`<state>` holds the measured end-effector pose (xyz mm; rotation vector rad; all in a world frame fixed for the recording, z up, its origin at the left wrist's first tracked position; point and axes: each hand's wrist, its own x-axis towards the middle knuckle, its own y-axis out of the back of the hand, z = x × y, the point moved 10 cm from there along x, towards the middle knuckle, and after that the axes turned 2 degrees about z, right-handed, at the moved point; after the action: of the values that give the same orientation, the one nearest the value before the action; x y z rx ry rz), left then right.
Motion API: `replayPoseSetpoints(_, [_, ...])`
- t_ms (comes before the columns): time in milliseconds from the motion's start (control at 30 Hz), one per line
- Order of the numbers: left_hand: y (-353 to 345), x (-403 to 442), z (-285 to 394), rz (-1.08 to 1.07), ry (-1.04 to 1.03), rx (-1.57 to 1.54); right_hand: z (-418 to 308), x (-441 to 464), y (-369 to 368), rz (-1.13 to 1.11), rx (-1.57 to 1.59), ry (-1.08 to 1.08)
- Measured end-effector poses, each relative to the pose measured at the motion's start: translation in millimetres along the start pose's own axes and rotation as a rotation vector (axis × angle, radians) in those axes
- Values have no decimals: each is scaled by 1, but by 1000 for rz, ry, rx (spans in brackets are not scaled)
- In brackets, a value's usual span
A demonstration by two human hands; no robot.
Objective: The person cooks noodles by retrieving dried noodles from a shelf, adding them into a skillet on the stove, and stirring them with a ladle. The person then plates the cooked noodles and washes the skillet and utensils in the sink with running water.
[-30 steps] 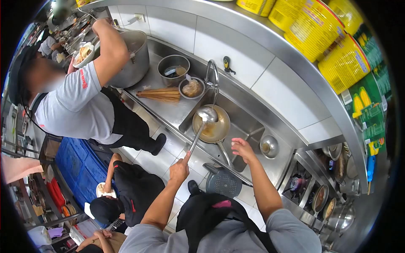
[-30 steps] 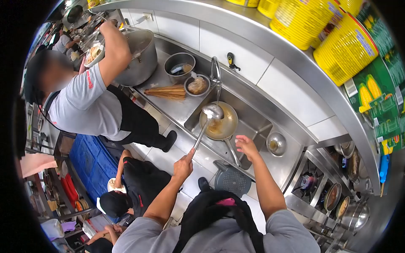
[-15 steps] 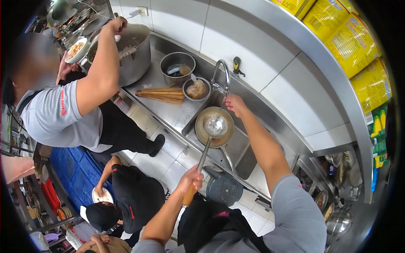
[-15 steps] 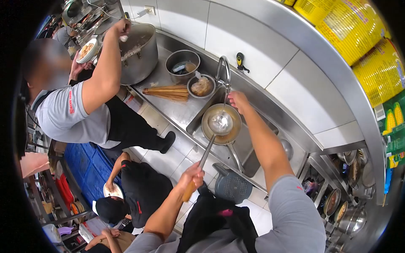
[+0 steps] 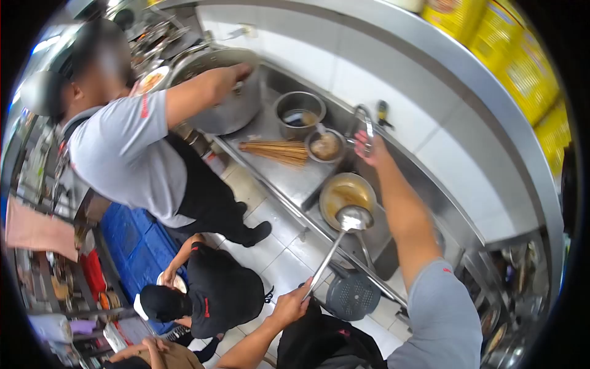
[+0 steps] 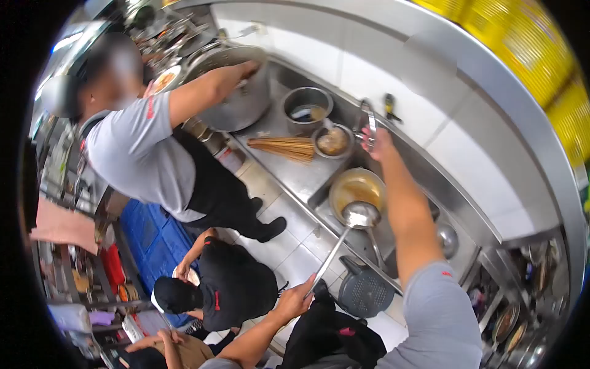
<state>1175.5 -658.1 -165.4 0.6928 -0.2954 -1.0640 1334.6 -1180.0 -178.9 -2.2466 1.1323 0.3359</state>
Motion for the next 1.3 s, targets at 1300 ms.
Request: replayPoseSetpoints(1300, [-319,-203,252,6,708,-1140,177,-985,1068,918,-350,-243])
